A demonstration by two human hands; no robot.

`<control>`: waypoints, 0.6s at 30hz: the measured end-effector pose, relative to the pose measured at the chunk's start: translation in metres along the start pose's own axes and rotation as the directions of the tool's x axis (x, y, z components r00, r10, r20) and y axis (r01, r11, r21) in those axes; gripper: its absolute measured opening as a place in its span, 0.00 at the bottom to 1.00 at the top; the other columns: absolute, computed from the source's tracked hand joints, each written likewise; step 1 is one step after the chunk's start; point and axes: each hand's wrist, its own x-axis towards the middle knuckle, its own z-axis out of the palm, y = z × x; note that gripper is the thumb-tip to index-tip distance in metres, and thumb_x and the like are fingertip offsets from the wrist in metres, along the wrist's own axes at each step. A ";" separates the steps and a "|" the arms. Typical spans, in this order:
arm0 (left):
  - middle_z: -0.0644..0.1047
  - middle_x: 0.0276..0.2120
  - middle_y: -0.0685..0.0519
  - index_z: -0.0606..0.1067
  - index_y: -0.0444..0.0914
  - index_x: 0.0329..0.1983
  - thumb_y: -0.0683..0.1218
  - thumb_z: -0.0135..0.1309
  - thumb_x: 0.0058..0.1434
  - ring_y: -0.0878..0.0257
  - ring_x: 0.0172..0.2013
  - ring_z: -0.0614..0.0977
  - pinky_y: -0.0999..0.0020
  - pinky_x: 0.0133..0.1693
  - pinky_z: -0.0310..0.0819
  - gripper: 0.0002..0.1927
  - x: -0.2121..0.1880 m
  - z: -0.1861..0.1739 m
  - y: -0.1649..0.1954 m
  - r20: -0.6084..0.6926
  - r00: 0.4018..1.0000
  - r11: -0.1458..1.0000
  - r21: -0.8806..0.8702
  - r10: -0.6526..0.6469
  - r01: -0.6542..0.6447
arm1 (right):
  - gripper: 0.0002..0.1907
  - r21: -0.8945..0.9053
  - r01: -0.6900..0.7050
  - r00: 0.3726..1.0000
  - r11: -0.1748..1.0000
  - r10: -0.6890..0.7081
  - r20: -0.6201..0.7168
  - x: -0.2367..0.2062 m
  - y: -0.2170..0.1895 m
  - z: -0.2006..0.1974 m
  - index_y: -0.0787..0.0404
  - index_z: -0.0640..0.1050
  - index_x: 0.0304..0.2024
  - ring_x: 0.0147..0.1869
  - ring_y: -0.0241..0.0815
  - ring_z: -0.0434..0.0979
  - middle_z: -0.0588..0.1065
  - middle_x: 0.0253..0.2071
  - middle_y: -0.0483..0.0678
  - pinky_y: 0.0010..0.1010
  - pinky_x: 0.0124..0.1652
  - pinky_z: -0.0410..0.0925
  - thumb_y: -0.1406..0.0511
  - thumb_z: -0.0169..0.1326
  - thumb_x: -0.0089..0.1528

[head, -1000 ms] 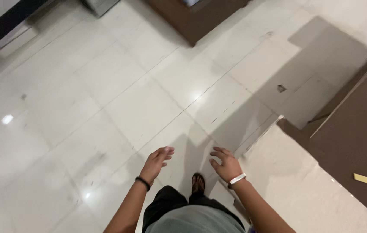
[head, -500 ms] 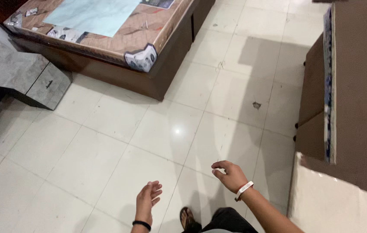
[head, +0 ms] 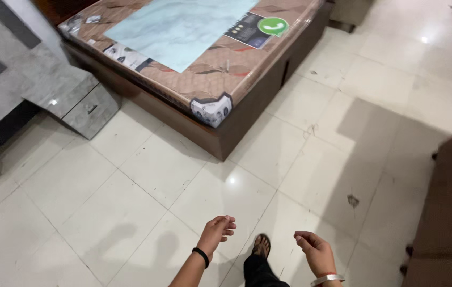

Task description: The person stretches a beige fabric over a padded wooden frame and secures it by driving staples with a manual staple gun along the edge. They reposition the frame, pull the fabric taut by hand, cut with scissors, and continue stapling along the sides.

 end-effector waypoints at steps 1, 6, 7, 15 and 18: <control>0.82 0.40 0.56 0.80 0.43 0.49 0.58 0.45 0.70 0.66 0.40 0.80 0.68 0.44 0.74 0.20 0.015 0.000 0.020 -0.003 1.000 1.000 0.002 -0.023 0.023 | 0.14 -0.023 -0.035 0.999 0.999 0.035 -0.009 0.022 -0.024 0.002 0.63 0.86 0.47 0.47 0.40 0.82 0.85 0.42 0.50 0.34 0.50 0.73 0.64 0.58 0.63; 0.83 0.40 0.55 0.80 0.41 0.49 0.57 0.48 0.68 0.65 0.39 0.82 0.66 0.43 0.76 0.19 0.088 -0.010 0.096 -0.013 0.988 0.987 -0.046 0.156 -0.156 | 0.15 -0.082 0.145 0.989 0.986 -0.141 0.052 0.092 -0.139 0.007 0.61 0.85 0.49 0.46 0.40 0.81 0.85 0.41 0.49 0.34 0.49 0.73 0.61 0.58 0.63; 0.83 0.40 0.54 0.80 0.40 0.49 0.57 0.49 0.68 0.65 0.39 0.82 0.66 0.43 0.75 0.19 0.105 -0.016 0.108 -0.007 0.981 0.979 -0.067 0.194 -0.194 | 0.15 -0.072 0.187 0.981 0.980 -0.183 0.061 0.103 -0.159 0.007 0.61 0.85 0.49 0.47 0.38 0.82 0.84 0.42 0.48 0.33 0.50 0.73 0.61 0.58 0.63; 0.83 0.43 0.53 0.78 0.39 0.52 0.54 0.45 0.70 0.64 0.41 0.83 0.67 0.42 0.74 0.19 0.215 -0.009 0.182 0.037 0.997 0.995 -0.066 0.073 -0.070 | 0.15 0.062 0.059 0.998 0.996 -0.059 0.008 0.166 -0.218 -0.003 0.63 0.83 0.49 0.50 0.38 0.80 0.83 0.45 0.48 0.32 0.53 0.72 0.63 0.58 0.63; 0.83 0.42 0.52 0.78 0.38 0.52 0.53 0.45 0.69 0.63 0.40 0.82 0.66 0.42 0.74 0.18 0.255 0.017 0.220 0.164 0.984 0.998 -0.002 0.065 -0.066 | 0.15 0.011 -0.043 0.999 0.999 0.043 0.008 0.177 -0.225 -0.015 0.61 0.82 0.50 0.49 0.38 0.81 0.83 0.44 0.47 0.32 0.53 0.73 0.62 0.58 0.63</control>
